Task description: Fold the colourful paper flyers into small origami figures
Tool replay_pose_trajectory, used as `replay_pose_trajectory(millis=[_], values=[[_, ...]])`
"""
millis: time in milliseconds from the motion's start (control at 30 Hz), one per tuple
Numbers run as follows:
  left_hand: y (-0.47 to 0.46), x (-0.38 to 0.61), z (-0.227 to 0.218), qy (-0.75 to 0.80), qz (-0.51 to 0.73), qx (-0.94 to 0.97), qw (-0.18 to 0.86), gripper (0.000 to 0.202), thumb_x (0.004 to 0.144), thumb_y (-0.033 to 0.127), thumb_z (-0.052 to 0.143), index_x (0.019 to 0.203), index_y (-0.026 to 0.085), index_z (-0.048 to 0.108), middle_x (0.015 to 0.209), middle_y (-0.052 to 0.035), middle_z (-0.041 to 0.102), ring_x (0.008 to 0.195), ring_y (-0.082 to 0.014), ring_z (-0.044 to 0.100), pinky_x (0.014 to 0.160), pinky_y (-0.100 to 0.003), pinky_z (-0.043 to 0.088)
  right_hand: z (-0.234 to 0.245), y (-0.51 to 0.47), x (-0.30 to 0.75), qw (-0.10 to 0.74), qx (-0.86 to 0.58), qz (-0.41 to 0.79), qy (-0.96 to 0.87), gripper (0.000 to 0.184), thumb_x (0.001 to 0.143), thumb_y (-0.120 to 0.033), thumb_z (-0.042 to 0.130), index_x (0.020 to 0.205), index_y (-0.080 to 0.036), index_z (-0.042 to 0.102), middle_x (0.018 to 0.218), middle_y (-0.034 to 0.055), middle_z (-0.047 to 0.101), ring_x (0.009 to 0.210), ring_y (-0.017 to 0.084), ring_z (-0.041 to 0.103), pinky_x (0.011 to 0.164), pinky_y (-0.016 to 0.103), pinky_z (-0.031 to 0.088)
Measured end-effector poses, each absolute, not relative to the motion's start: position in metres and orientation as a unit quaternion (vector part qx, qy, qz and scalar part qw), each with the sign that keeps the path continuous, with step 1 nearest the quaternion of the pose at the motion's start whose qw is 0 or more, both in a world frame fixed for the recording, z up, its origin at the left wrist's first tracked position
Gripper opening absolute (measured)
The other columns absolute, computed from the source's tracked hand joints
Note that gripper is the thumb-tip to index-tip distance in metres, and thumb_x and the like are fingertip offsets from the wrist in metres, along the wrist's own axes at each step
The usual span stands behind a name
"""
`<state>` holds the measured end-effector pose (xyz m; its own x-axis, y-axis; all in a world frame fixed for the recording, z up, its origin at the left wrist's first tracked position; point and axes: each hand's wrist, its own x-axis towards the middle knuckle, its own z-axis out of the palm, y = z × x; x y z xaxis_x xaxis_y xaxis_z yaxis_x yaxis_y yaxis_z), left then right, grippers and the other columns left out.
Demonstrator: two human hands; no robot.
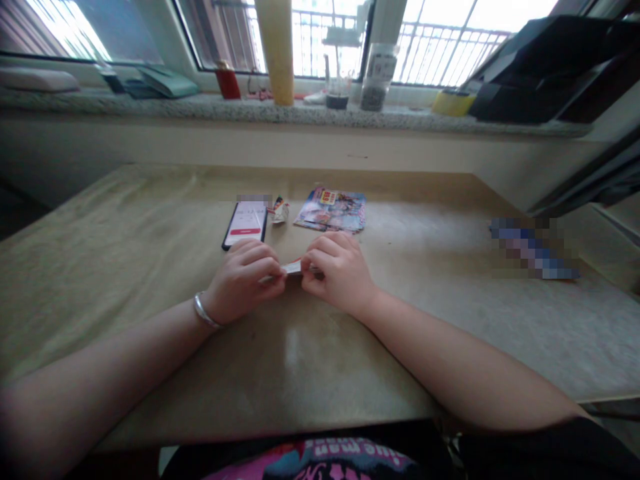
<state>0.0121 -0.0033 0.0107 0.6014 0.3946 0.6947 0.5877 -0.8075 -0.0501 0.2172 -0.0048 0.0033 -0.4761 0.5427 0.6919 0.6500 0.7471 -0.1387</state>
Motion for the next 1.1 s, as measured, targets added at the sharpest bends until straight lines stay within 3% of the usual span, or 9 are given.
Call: replay_pose_trajectory(millis=[400,567,700,967,1100], values=[[-0.001,0.01,0.011,-0.264,-0.355,-0.887,0.136,0.016,0.081,0.019,0.056,0.065,0.019,0.054,0.067,0.0008,0.057,0.064,-0.013,0.048,0.067,-0.028,0.039,0.003,-0.006,0.218,0.365,-0.359,-0.055,-0.857,0.007,0.074,-0.015,0.058,0.072,-0.021,0.061,0.084,0.0034,0.064,0.087,0.02,0.056,0.081,0.036,0.043],[0.002,0.006,0.009,-0.278,-0.343,-0.891,0.103,0.01,0.084,0.026,0.059,0.077,0.02,0.06,0.077,-0.0004,0.061,0.072,-0.0139,0.052,0.072,-0.029,0.041,0.004,-0.006,0.222,0.382,-0.364,-0.05,-0.848,0.009,0.078,-0.015,0.056,0.074,-0.022,0.061,0.087,0.0036,0.065,0.09,0.02,0.056,0.084,0.036,0.043],[0.004,0.003,0.008,-0.295,-0.334,-0.891,0.091,0.008,0.085,0.021,0.058,0.077,0.019,0.06,0.08,-0.0013,0.063,0.075,-0.0139,0.055,0.072,-0.029,0.042,0.005,-0.005,0.227,0.394,-0.357,-0.015,-0.847,0.008,0.081,-0.017,0.057,0.078,-0.022,0.062,0.089,0.004,0.065,0.09,0.02,0.057,0.085,0.037,0.044],[0.007,-0.002,0.01,-0.249,-0.303,-0.903,0.174,0.014,0.087,0.023,0.058,0.074,0.021,0.061,0.079,0.0002,0.064,0.075,-0.0147,0.051,0.073,-0.03,0.041,-0.002,0.004,0.234,0.415,-0.385,-0.006,-0.824,0.005,0.082,-0.02,0.059,0.08,-0.022,0.064,0.086,0.0042,0.064,0.087,0.02,0.057,0.082,0.037,0.045],[0.007,-0.002,0.01,-0.225,-0.289,-0.907,0.21,0.012,0.088,0.022,0.058,0.079,0.026,0.064,0.084,0.002,0.065,0.084,-0.0157,0.052,0.081,-0.032,0.042,-0.004,0.005,0.234,0.401,-0.389,-0.008,-0.829,0.008,0.08,-0.02,0.062,0.086,-0.023,0.064,0.094,0.005,0.064,0.094,0.021,0.057,0.087,0.041,0.044]])
